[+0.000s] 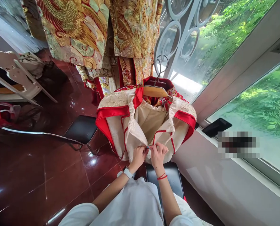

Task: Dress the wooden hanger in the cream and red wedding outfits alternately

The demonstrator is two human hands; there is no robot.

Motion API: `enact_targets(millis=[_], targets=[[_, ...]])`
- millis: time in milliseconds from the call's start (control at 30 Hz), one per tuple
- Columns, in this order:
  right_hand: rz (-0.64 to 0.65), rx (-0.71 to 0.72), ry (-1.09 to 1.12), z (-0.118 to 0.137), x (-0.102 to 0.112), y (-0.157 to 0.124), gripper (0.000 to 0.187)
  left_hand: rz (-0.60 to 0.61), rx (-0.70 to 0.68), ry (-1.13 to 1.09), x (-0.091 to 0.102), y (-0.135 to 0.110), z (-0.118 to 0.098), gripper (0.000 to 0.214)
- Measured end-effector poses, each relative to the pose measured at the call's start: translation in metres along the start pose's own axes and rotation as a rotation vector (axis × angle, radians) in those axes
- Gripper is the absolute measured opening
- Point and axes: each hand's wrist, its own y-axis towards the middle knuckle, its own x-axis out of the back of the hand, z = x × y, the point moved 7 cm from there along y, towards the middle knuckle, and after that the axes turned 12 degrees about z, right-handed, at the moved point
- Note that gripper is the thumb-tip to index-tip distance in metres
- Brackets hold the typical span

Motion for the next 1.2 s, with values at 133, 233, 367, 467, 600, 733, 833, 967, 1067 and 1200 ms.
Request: enact_targets(millis=[133,233,367,467,600,733,833,967,1067,1200], targets=[[-0.085,0.057,-0.062,0.013,0.024,0.021,0.026,0.008,-0.047,-0.029,0.0,-0.002,-0.003,0.017],[-0.134,0.13,-0.048,0.025,0.044,0.046,0.026,0.022,-0.048,-0.043,0.003,-0.008,0.001,0.023],[-0.025,0.273,0.014,0.044,0.055,0.069,0.024,-0.028,0.019,-0.016,0.022,-0.015,0.002,0.018],[-0.006,0.279,0.057,0.052,0.06,0.065,0.027,-0.078,-0.02,-0.041,0.039,-0.015,-0.015,0.02],[-0.048,0.22,0.115,0.052,0.058,0.055,0.026,-0.11,-0.067,-0.082,0.051,-0.012,-0.036,0.021],[-0.032,0.159,0.146,0.041,0.042,0.06,0.028,-0.093,-0.071,-0.052,0.052,-0.011,-0.037,0.021],[-0.015,0.168,0.12,0.036,0.033,0.065,0.029,-0.106,-0.07,-0.063,0.054,-0.015,-0.032,0.02],[-0.066,0.243,0.031,0.042,0.047,0.082,0.03,-0.107,-0.073,-0.082,0.06,-0.015,-0.03,0.022],[-0.155,0.245,0.008,0.047,0.071,0.11,0.031,-0.13,-0.088,-0.039,0.07,-0.013,-0.035,0.023],[-0.313,0.177,-0.007,0.049,0.091,0.144,0.027,-0.187,-0.149,-0.027,0.083,-0.018,-0.044,0.025]])
